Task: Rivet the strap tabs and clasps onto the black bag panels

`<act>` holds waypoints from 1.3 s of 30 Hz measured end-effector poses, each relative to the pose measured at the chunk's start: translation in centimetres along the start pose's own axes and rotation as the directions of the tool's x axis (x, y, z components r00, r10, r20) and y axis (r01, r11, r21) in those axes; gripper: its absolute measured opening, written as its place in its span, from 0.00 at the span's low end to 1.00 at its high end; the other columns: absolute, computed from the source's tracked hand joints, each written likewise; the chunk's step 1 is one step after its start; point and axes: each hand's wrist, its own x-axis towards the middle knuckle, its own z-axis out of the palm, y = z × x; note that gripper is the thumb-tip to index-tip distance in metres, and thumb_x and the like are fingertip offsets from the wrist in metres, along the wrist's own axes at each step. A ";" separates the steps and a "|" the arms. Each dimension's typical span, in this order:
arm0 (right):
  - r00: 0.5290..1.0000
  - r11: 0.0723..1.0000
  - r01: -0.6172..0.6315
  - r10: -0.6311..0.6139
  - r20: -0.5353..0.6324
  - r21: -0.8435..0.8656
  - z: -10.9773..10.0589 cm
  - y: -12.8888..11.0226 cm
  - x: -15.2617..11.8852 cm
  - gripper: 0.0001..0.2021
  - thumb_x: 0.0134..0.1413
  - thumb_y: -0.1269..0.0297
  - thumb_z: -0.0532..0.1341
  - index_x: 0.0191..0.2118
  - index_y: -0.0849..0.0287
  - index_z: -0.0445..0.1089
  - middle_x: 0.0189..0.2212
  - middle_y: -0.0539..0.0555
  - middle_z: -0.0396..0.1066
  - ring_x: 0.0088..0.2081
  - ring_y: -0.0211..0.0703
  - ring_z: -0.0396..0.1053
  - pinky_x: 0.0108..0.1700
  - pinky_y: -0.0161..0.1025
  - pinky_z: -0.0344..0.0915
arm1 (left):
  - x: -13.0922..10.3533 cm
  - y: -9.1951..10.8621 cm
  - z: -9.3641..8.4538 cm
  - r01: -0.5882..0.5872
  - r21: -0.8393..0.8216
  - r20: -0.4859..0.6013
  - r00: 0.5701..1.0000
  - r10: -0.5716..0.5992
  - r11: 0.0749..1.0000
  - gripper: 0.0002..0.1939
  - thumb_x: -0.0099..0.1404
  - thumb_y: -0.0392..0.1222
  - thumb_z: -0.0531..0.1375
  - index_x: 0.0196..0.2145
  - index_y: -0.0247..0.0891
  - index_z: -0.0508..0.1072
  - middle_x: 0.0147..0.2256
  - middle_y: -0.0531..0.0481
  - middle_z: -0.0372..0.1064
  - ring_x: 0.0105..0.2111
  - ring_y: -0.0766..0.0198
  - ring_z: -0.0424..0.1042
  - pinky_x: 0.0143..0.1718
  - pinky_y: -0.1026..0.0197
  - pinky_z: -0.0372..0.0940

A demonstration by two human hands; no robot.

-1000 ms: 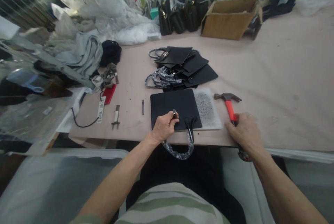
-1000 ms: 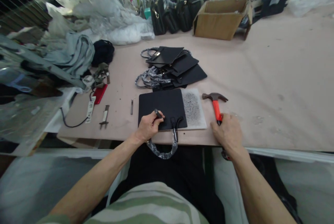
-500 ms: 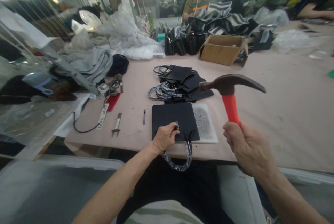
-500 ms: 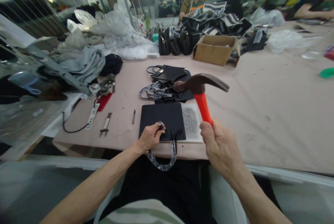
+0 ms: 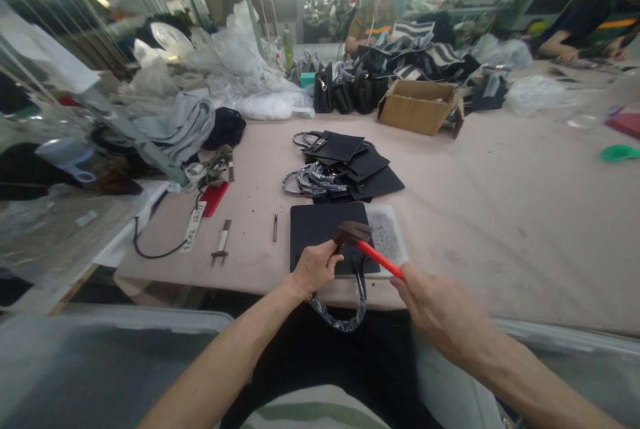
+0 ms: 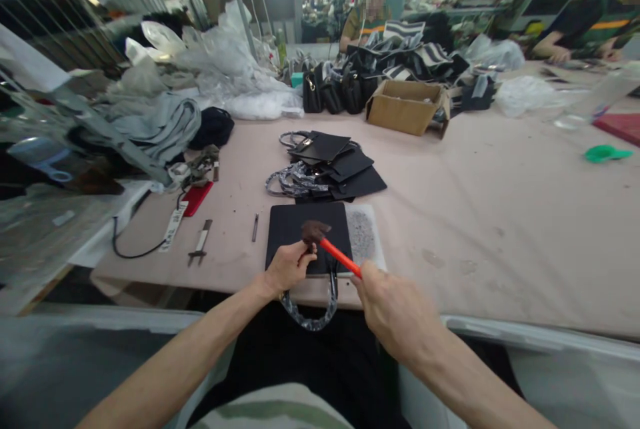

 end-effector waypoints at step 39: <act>0.997 0.996 0.036 -0.041 0.060 0.084 15.9 4.2 2.6 0.26 0.58 0.58 0.65 0.61 0.59 0.67 0.63 0.62 0.63 0.65 0.61 0.55 0.66 0.59 0.51 | 2.2 -0.1 -1.4 0.461 -0.590 -0.041 0.803 -0.594 0.663 0.16 0.66 0.54 0.60 0.41 0.38 0.69 0.36 0.47 0.77 0.36 0.59 0.80 0.38 0.57 0.75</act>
